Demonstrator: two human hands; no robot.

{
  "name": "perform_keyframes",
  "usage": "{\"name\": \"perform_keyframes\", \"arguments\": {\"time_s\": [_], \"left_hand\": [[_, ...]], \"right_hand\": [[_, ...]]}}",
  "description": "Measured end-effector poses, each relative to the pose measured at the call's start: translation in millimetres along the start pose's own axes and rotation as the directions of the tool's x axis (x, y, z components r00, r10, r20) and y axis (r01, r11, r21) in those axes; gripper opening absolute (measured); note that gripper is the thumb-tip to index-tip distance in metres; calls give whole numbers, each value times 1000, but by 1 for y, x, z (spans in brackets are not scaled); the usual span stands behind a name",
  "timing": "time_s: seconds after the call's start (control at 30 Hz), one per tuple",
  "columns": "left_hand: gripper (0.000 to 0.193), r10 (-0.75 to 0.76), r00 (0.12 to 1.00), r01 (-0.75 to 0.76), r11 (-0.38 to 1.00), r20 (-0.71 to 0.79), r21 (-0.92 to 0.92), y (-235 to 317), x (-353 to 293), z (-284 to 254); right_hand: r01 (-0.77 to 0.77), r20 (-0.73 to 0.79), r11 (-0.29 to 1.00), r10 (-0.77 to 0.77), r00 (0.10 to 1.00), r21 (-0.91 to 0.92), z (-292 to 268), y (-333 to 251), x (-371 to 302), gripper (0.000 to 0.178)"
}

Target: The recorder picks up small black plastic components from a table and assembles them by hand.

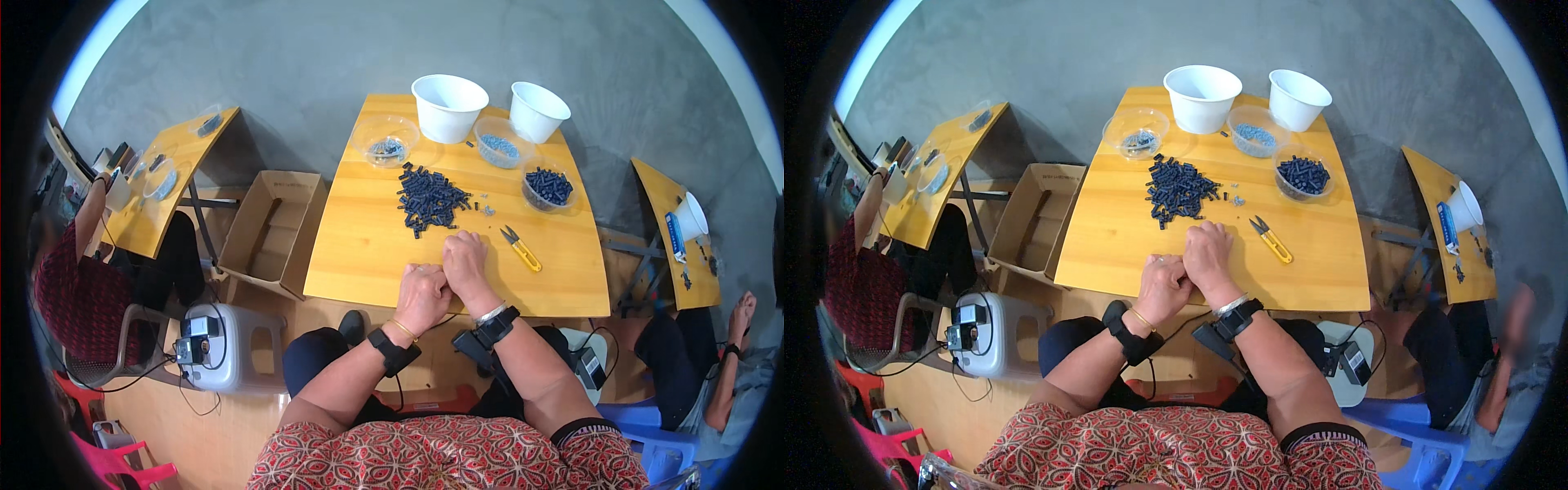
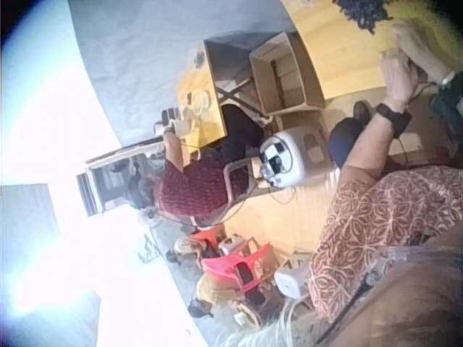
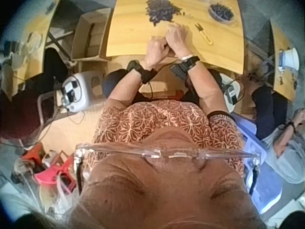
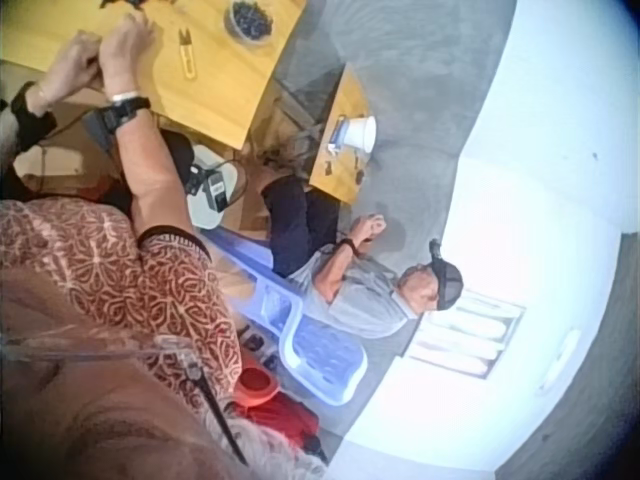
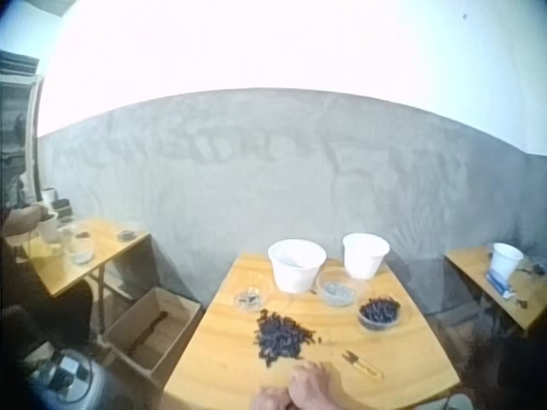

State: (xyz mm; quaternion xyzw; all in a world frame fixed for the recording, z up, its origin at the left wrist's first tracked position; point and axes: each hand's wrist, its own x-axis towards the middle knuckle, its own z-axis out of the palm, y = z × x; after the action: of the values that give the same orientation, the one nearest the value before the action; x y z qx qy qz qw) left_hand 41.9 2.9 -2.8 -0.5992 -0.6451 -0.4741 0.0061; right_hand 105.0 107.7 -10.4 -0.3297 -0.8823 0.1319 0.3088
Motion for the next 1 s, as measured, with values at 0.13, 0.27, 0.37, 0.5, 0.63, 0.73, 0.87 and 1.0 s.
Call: {"name": "perform_keyframes", "arguments": {"time_s": [0.13,0.27,0.37,0.5,0.63,0.73,0.87,1.0], "left_hand": [[5,3,1000,-3,1000,-4,25,-3,-2,2],[6,-3,1000,3,999,1,35,-3,-2,1],[6,-3,1000,2,999,30,34,0,0,-2],[7,3,1000,-4,1000,8,14,2,0,-3],[6,12,1000,-12,1000,10,4,0,0,-3],[5,16,1000,-17,1000,25,23,-1,-1,-2],[4,1,1000,-1,1000,28,27,-1,-1,-3],[2,-14,1000,13,1000,12,26,-1,-1,-4]], "right_hand": [[-3,0,1000,3,1000,20,2,1,-1,13],[-1,-7,1000,2,1000,18,1,-1,-1,13],[-3,8,1000,3,1000,9,-1,1,-1,12],[1,15,1000,-2,1000,29,-4,-1,-1,10],[1,20,999,-2,1000,46,-3,0,0,10],[8,19,999,-9,1000,34,-5,-1,0,9],[12,9,1000,-12,1000,23,-5,-2,0,9],[19,1,999,-19,1000,39,-6,-2,0,9]]}}
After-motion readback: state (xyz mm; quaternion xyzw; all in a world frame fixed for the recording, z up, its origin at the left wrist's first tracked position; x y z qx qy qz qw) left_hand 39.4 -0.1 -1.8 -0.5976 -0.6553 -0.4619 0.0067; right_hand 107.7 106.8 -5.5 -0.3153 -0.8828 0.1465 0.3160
